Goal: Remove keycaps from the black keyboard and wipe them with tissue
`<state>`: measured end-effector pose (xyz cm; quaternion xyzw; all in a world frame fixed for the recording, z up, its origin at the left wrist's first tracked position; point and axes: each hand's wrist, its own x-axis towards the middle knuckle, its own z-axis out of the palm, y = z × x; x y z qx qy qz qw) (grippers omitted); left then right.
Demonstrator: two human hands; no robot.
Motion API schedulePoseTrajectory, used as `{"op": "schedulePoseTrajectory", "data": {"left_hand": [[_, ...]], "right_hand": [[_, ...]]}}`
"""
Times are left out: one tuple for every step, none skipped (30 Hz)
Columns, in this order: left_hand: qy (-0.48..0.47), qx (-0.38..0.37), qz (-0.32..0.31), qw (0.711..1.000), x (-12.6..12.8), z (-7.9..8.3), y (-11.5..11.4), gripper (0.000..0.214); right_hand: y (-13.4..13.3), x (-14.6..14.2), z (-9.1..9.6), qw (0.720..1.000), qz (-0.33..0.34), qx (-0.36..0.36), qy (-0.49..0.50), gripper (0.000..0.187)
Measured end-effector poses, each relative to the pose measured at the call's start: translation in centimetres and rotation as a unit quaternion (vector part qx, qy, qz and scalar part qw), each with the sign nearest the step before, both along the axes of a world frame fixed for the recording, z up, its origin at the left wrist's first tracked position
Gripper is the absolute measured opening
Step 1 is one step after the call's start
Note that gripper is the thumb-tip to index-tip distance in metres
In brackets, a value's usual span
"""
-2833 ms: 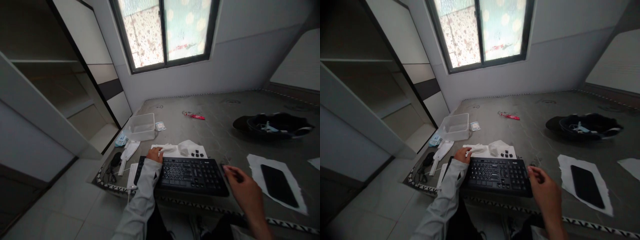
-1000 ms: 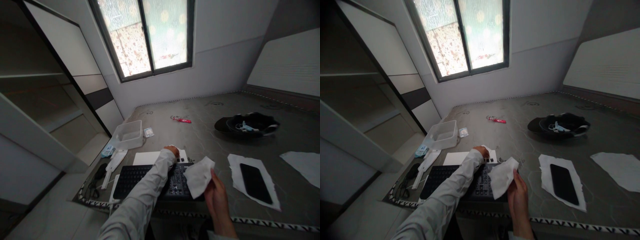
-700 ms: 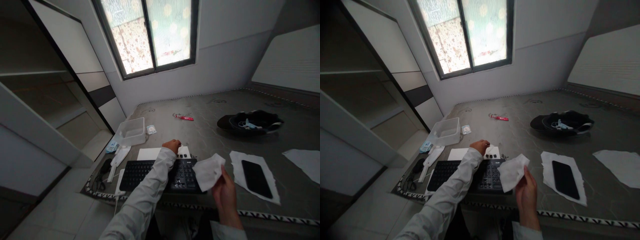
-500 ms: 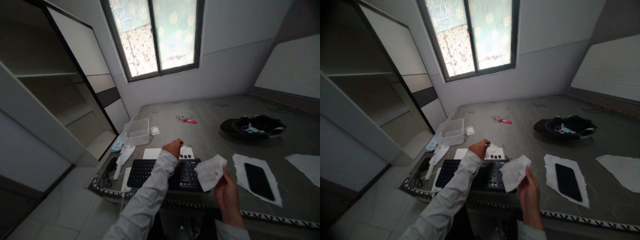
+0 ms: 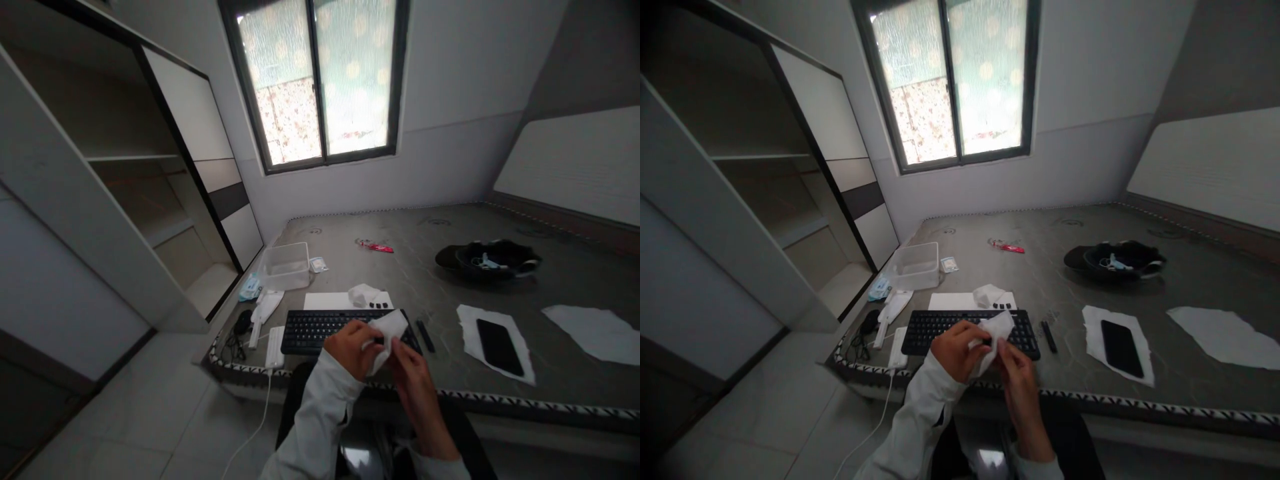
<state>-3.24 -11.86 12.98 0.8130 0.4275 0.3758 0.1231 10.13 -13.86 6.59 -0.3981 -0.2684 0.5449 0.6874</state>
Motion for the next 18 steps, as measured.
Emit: {"op": "schedulePoseTrajectory", "data": {"left_hand": [[0.007,-0.005,0.008,1.000,-0.4,-0.3,-0.6,0.016],[0.014,-0.009,0.019,1.000,-0.8,-0.6,-1.2,0.016],[0.020,-0.013,0.028,0.999,-1.2,-0.8,-1.7,0.015],[0.024,-0.021,0.035,0.999,-1.6,-0.9,-2.2,0.015],[0.024,-0.030,0.039,0.998,-1.9,-0.9,-2.7,0.016],[0.019,-0.040,0.039,0.998,-2.1,-0.8,-3.3,0.019],[0.011,-0.050,0.037,0.998,-2.3,-0.7,-4.1,0.023],[0.003,-0.062,0.036,0.997,-2.5,-0.8,-4.9,0.028],[0.001,-0.074,0.035,0.997,-2.7,-0.9,-5.9,0.031],[0.005,-0.090,0.042,0.995,-2.9,-1.3,-7.0,0.033],[0.025,-0.124,0.058,0.990,-3.1,-1.9,-8.2,0.032],[0.067,-0.169,0.060,0.982,-3.5,-2.8,-9.5,0.031],[0.123,-0.220,0.057,0.966,-4.0,-3.9,-10.7,0.032],[0.193,-0.288,0.056,0.936,-4.6,-5.1,-11.9,0.032],[0.258,-0.370,0.070,0.890,-5.3,-6.3,-12.9,0.030],[0.289,-0.425,0.118,0.850,-6.2,-7.5,-13.9,0.025],[0.277,-0.429,0.106,0.853,-7.0,-8.5,-14.7,0.024],[0.253,-0.420,0.066,0.869,-7.9,-9.2,-15.3,0.024]], "right_hand": [[-0.6,-0.5,0.3,1.000,0.011,0.001,-0.012,0.039],[-1.1,-1.0,0.6,0.999,0.027,0.003,-0.029,0.041],[-1.6,-1.3,0.8,0.998,0.047,0.007,-0.051,0.042],[-1.9,-1.5,1.1,0.995,0.069,0.013,-0.075,0.044],[-2.2,-1.6,1.4,0.991,0.090,0.020,-0.099,0.046],[-2.5,-1.6,1.6,0.987,0.104,0.027,-0.120,0.047],[-2.6,-1.4,1.8,0.984,0.112,0.030,-0.135,0.048],[-2.8,-1.2,1.9,0.983,0.111,0.031,-0.145,0.048],[-2.9,-0.8,1.9,0.982,0.105,0.029,-0.152,0.048],[-3.0,-0.4,1.8,0.982,0.097,0.024,-0.159,0.048],[-3.1,0.2,1.7,0.982,0.087,0.017,-0.164,0.049],[-3.1,0.8,1.5,0.983,0.076,0.010,-0.169,0.049],[-3.2,1.6,1.2,0.983,0.065,0.002,-0.173,0.050],[-3.2,2.3,0.9,0.983,0.051,-0.007,-0.177,0.050],[-3.3,3.0,0.6,0.983,0.036,-0.016,-0.179,0.050],[-3.3,3.7,0.2,0.983,0.023,-0.027,-0.182,0.049],[-3.3,4.3,-0.1,0.982,0.012,-0.038,-0.184,0.049],[-3.4,4.8,-0.4,0.981,0.004,-0.050,-0.185,0.050]]}}
